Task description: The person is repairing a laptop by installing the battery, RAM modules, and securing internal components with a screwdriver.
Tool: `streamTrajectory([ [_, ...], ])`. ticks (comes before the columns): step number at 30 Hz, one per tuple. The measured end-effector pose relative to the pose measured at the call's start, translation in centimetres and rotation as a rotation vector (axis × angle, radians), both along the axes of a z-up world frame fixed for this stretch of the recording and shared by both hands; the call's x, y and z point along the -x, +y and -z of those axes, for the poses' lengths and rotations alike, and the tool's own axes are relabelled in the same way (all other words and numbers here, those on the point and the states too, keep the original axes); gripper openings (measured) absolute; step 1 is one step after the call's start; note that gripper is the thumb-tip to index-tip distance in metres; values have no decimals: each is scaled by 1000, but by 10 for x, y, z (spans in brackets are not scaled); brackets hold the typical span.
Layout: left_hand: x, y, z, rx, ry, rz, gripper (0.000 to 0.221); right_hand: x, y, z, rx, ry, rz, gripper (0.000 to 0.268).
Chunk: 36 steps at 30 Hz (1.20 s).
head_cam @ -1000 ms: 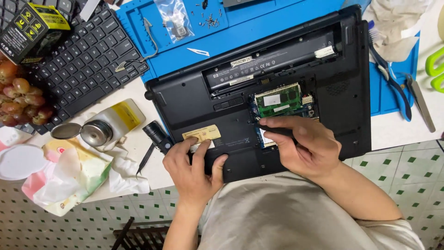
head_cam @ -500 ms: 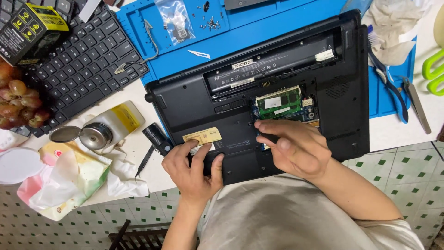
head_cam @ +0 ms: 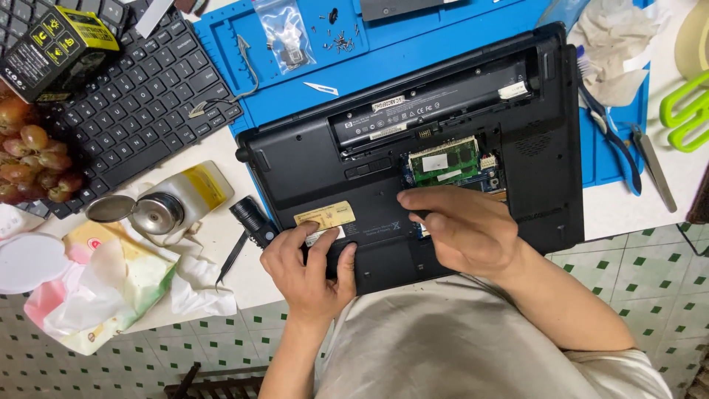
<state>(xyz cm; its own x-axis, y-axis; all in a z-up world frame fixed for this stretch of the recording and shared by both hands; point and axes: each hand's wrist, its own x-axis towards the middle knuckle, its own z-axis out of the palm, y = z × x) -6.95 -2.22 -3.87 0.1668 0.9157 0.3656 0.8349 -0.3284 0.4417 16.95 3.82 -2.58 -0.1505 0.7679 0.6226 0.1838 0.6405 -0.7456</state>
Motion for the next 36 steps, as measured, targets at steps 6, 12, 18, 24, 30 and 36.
streamTrajectory([
  [6,-1,1,-1,-4,-10,-5,27,-2,-4,11,63,-56,83,49],
  [12,0,1,-1,-10,-8,-2,26,-5,-5,9,184,8,50,40],
  [18,0,1,-1,-10,-8,-4,27,-7,-8,6,331,89,15,31],
  [24,0,2,-2,-20,17,8,30,-6,-31,19,766,449,-55,21],
  [30,1,3,-4,-9,27,22,28,-14,-9,14,295,57,-25,34],
  [36,-1,2,-5,10,15,12,26,-4,-17,29,421,252,-96,25],
])
